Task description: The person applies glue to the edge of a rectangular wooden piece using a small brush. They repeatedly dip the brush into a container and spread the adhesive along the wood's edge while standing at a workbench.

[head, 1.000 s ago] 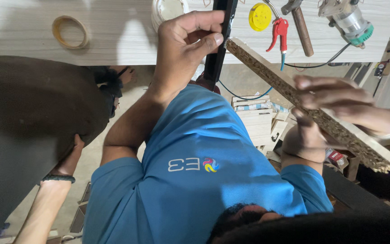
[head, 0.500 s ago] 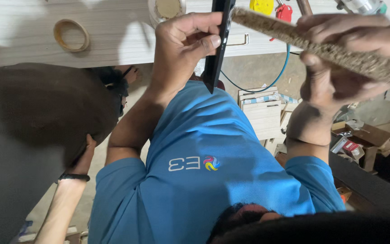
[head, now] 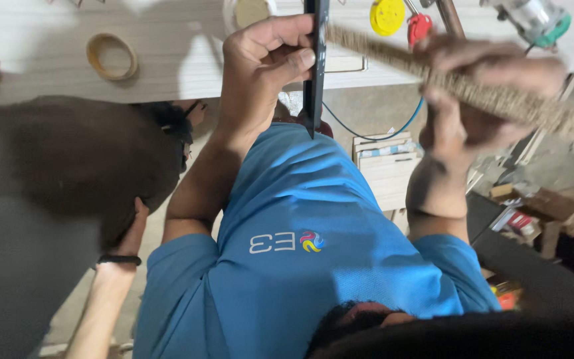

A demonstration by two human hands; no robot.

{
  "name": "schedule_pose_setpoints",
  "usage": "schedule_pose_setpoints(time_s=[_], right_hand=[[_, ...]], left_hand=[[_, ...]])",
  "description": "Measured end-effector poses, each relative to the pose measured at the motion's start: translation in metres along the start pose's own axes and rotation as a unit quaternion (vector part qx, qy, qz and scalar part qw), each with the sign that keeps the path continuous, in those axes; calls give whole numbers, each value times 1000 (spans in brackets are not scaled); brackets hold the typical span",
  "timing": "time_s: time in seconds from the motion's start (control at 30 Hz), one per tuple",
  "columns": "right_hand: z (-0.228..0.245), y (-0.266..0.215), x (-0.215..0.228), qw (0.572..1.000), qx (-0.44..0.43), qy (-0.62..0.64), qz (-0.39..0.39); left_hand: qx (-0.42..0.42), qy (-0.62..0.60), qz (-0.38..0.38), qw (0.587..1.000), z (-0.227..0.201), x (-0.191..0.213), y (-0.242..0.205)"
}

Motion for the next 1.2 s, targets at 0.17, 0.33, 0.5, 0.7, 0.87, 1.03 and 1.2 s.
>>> schedule_pose_setpoints(time_s=[0.17,0.33,0.5,0.7,0.87,1.03,1.2], right_hand=[[-4,9,-10,999,-26,12,16],[5,-19,-25,990,-136,28,5],[-9,-65,12,983,-115,-25,-144],[-36,-89,19,950,-162,93,-252],[-44,-86,1,909,-224,222,-271],[-58,-95,-15,861,-210,394,-245],[-97,-118,-19,774,-223,538,-246]], left_hand=[[10,-36,-13,999,3,2,-3],[-5,-74,-57,996,0,19,-5],[-26,-76,-72,994,-2,23,-6],[-52,-96,-65,992,-5,21,-7],[-9,-97,-71,993,3,19,-3],[32,-139,-80,987,13,16,2],[51,-222,-43,973,20,7,8]])
Point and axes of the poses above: each hand's wrist, its own y-axis towards the middle knuckle, its own x-axis out of the back of the hand, z = x × y, the point moved 7 cm from there along y, towards the middle knuckle, and after that the axes turned 14 degrees about z, right-handed, at the moved point
